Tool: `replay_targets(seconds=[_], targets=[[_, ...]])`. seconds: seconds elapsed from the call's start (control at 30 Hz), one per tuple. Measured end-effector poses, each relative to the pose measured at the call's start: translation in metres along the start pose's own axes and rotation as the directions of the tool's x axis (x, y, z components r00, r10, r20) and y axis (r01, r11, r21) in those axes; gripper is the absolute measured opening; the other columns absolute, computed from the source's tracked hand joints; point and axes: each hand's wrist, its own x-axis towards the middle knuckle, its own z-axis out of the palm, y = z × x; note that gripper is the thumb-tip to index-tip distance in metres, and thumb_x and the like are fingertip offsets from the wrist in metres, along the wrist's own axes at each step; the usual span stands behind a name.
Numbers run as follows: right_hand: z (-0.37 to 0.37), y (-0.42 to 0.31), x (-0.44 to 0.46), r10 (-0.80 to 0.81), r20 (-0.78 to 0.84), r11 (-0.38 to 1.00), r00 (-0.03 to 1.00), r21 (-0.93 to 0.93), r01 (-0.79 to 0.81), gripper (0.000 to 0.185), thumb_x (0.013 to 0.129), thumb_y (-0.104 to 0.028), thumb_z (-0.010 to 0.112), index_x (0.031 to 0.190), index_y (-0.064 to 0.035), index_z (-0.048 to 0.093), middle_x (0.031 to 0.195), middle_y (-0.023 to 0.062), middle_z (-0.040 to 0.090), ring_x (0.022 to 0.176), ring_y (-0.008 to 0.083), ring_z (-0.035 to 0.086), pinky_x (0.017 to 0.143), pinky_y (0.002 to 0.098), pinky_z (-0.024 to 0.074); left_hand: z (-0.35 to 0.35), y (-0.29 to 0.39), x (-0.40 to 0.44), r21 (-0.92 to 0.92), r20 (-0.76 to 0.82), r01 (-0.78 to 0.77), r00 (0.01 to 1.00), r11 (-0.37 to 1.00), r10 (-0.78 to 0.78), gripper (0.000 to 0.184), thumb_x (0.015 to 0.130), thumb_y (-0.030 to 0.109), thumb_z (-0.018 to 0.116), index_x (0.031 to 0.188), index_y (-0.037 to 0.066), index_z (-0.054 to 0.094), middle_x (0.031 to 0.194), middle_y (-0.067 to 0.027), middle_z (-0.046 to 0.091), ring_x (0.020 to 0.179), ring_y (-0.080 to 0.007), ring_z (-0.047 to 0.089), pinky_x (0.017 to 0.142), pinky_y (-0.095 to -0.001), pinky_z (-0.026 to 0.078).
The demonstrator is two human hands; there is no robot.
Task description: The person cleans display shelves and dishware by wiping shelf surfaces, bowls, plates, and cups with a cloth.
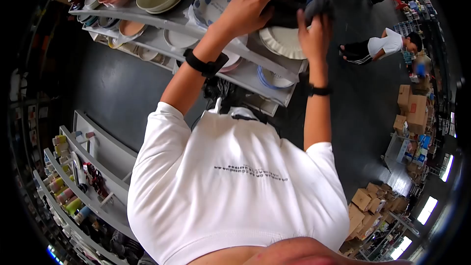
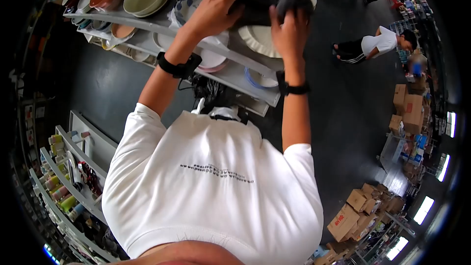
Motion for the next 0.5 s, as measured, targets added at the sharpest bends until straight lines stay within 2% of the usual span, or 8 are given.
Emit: replay_targets(seconds=[0.07, 0.1, 0.17, 0.33, 0.37, 0.43, 0.47, 0.5], targets=[[-0.002, 0.011, 0.020, 0.182, 0.169, 0.950, 0.969, 0.223, -0.217, 0.050, 0.091, -0.044, 0.067, 0.112, 0.0013, 0.064, 0.113, 0.0239, 0.065, 0.107, 0.0435, 0.061, 0.092, 0.0457, 0.0471, -0.005, -0.014, -0.003, 0.127, -0.099, -0.085, 0.990, 0.988, 0.098, 0.034, 0.087, 0.025, 0.067, 0.119, 0.014, 0.064, 0.114, -0.0079, 0.062, 0.113, -0.0268, 0.056, 0.105, -0.0416, 0.037], [-0.001, 0.025, 0.030, 0.242, 0.295, 0.904, 0.924, 0.279, -0.325, 0.051, 0.091, -0.044, 0.067, 0.112, 0.0017, 0.064, 0.115, 0.0244, 0.065, 0.109, 0.0435, 0.060, 0.092, 0.0450, 0.0470, -0.022, -0.009, 0.002, -0.023, 0.036, 0.052, 0.998, 0.998, -0.052, 0.042, 0.082, 0.012, 0.065, 0.123, 0.005, 0.058, 0.127, -0.0154, 0.058, 0.120, -0.0359, 0.053, 0.104, -0.0477, 0.040], [0.019, 0.063, 0.043, 0.169, 0.300, 0.934, 0.939, 0.256, -0.250, 0.054, 0.091, -0.040, 0.068, 0.122, 0.0034, 0.062, 0.116, 0.0218, 0.068, 0.113, 0.0331, 0.064, 0.096, 0.0378, 0.0462, -0.031, -0.019, 0.003, -0.042, 0.000, 0.017, 1.000, 0.999, -0.017, 0.041, 0.085, 0.012, 0.064, 0.125, 0.005, 0.058, 0.128, -0.0168, 0.058, 0.122, -0.0354, 0.052, 0.108, -0.0467, 0.037], [0.053, 0.134, 0.073, 0.149, 0.390, 0.917, 0.909, 0.290, -0.275, 0.047, 0.091, -0.029, 0.068, 0.122, 0.0062, 0.061, 0.124, 0.0168, 0.066, 0.116, 0.0277, 0.060, 0.099, 0.0349, 0.0433, -0.035, -0.044, 0.007, -0.014, 0.026, 0.042, 0.999, 0.999, -0.042, 0.037, 0.089, 0.018, 0.063, 0.124, 0.006, 0.059, 0.123, -0.0154, 0.061, 0.117, -0.0345, 0.054, 0.106, -0.0469, 0.038], [0.058, 0.140, 0.075, 0.163, 0.387, 0.916, 0.907, 0.281, -0.285, 0.047, 0.091, -0.029, 0.068, 0.122, 0.0062, 0.061, 0.124, 0.0168, 0.066, 0.116, 0.0277, 0.060, 0.099, 0.0349, 0.0433, -0.035, -0.051, 0.008, -0.024, 0.033, 0.034, 0.999, 0.999, -0.033, 0.037, 0.089, 0.018, 0.063, 0.124, 0.006, 0.059, 0.123, -0.0154, 0.061, 0.117, -0.0345, 0.054, 0.106, -0.0469, 0.038], [0.059, 0.133, 0.084, 0.146, 0.364, 0.989, 0.920, -0.034, -0.144, 0.044, 0.094, -0.023, 0.057, 0.132, -0.0009, 0.057, 0.135, 0.0232, 0.057, 0.123, 0.0375, 0.056, 0.102, 0.0432, 0.0446, -0.033, -0.066, 0.011, 0.030, 0.067, 0.006, 0.998, 1.000, -0.008, 0.036, 0.091, 0.020, 0.063, 0.123, 0.006, 0.059, 0.122, -0.0153, 0.061, 0.117, -0.0346, 0.055, 0.107, -0.0471, 0.037], [0.048, 0.121, 0.099, 0.165, 0.541, 0.949, 0.825, 0.141, -0.282, 0.049, 0.095, -0.025, 0.057, 0.137, 0.0002, 0.053, 0.143, 0.0204, 0.053, 0.131, 0.0359, 0.050, 0.109, 0.0385, 0.0376, -0.030, -0.071, 0.011, 0.048, 0.060, 0.016, 0.998, 0.999, -0.019, 0.033, 0.092, 0.023, 0.062, 0.120, 0.006, 0.060, 0.121, -0.0152, 0.060, 0.117, -0.0345, 0.053, 0.105, -0.0463, 0.037], [0.043, 0.115, 0.096, 0.165, 0.539, 0.951, 0.826, 0.135, -0.279, 0.049, 0.095, -0.025, 0.057, 0.137, 0.0002, 0.053, 0.143, 0.0204, 0.053, 0.131, 0.0359, 0.050, 0.109, 0.0385, 0.0376, -0.027, -0.072, 0.010, 0.044, 0.054, 0.015, 0.998, 0.999, -0.018, 0.033, 0.092, 0.023, 0.062, 0.120, 0.006, 0.060, 0.121, -0.0152, 0.060, 0.117, -0.0345, 0.053, 0.105, -0.0463, 0.037]])
